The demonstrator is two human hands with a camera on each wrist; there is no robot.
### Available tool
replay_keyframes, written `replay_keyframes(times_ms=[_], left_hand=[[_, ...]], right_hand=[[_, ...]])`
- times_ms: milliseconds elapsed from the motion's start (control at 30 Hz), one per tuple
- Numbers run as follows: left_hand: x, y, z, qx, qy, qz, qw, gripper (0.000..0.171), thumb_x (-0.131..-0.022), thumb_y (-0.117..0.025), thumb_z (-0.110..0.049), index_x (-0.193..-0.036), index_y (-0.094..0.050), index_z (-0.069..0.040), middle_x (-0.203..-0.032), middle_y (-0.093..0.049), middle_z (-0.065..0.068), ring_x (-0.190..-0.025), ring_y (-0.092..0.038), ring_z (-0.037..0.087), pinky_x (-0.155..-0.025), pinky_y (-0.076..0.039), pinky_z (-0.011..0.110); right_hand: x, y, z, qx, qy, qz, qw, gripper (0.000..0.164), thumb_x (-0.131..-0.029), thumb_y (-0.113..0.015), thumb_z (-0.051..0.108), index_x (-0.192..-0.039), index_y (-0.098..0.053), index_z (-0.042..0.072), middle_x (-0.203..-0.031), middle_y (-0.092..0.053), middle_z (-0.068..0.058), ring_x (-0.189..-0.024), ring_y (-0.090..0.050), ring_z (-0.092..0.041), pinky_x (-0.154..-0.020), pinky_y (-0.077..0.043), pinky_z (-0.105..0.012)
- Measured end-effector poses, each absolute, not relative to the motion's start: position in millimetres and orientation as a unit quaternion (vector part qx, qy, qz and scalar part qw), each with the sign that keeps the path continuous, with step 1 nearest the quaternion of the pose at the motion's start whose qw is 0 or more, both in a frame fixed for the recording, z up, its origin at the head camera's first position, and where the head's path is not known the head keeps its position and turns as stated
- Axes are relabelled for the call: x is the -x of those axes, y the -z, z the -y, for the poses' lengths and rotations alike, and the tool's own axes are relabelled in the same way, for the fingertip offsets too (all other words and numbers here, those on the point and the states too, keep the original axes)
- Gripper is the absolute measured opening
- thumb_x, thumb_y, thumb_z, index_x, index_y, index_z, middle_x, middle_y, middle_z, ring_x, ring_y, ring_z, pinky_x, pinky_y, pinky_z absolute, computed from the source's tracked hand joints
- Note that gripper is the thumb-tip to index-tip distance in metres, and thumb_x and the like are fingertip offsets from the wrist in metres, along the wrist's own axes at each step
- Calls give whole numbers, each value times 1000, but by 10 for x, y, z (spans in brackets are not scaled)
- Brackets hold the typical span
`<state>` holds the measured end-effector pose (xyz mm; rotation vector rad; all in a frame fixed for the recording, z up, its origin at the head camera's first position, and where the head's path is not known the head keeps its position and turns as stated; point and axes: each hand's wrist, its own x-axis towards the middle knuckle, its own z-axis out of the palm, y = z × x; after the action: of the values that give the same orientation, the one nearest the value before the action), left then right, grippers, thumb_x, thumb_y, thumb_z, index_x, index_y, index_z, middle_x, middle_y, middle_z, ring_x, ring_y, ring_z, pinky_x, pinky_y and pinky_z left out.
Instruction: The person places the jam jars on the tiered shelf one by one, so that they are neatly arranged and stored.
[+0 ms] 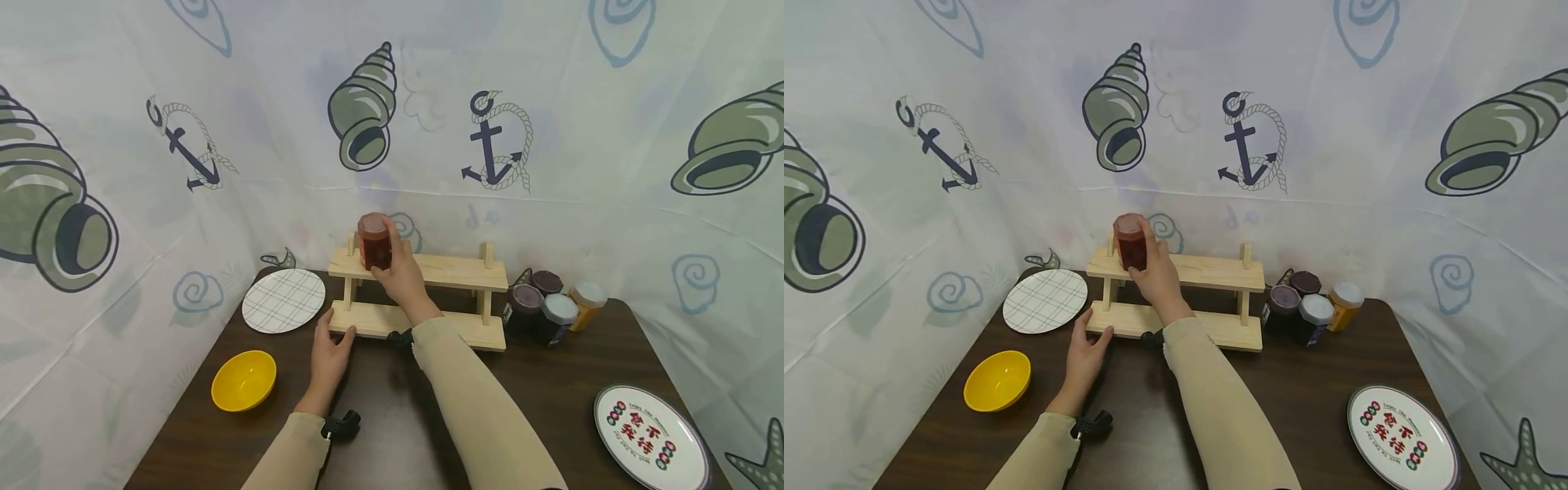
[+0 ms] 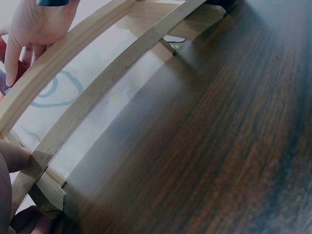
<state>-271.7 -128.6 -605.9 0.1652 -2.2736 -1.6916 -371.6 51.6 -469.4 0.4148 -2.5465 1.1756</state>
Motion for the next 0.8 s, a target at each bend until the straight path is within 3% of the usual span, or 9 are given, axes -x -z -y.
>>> replay_keyframes(times_ms=[267, 400, 500, 600, 700, 800], left_hand=[[2682, 6035, 1296, -55, 591, 792, 142, 74, -105, -75, -26, -168, -37, -9, -170, -39, 22, -159, -40, 41, -121, -44, 64], [2657, 6035, 1321, -54, 591, 793, 134, 75, -106, -74, -27, -169, -36, -11, -172, -37, 20, -161, -36, 40, -123, -41, 64], [2660, 6038, 1330, -52, 587, 797, 133, 75, -106, -74, -28, -169, -36, -11, -173, -37, 19, -162, -36, 40, -123, -41, 64], [2675, 6029, 1323, -51, 586, 798, 131, 76, -106, -74, -29, -169, -35, -12, -173, -36, 19, -162, -36, 39, -123, -41, 64], [2678, 6022, 1320, -51, 588, 797, 131, 76, -106, -74, -29, -170, -35, -12, -174, -35, 18, -162, -35, 39, -124, -40, 64], [2666, 6031, 1320, -53, 588, 796, 132, 76, -106, -74, -29, -169, -36, -12, -173, -36, 19, -162, -35, 39, -125, -39, 64]], right_hand=[[3701, 4647, -587, -163, -492, 850, 95, 123, -96, -82, 6, -173, 3, 51, -167, -40, -18, -146, -57, -40, -116, -52, -58], [3532, 4720, -661, -147, -494, 852, 84, 116, -99, -80, 12, -173, 2, 49, -178, -32, -9, -158, -46, -34, -123, -46, -57], [3384, 4828, -735, -141, -431, 884, 115, 100, -101, -79, 20, -176, -14, 35, -171, -43, -11, -153, -51, -35, -121, -48, -58], [3252, 4899, -814, -144, -362, 907, 160, 75, -102, -78, 22, -168, -42, 18, -156, -56, -16, -147, -53, -40, -121, -45, -60], [3136, 4929, -888, -143, -321, 917, 187, 56, -102, -78, 21, -155, -59, 13, -156, -56, -19, -153, -47, -43, -126, -38, -63], [3039, 4965, -966, -133, -303, 924, 193, 49, -103, -77, 23, -149, -64, 12, -159, -54, -18, -157, -42, -44, -128, -33, -65]])
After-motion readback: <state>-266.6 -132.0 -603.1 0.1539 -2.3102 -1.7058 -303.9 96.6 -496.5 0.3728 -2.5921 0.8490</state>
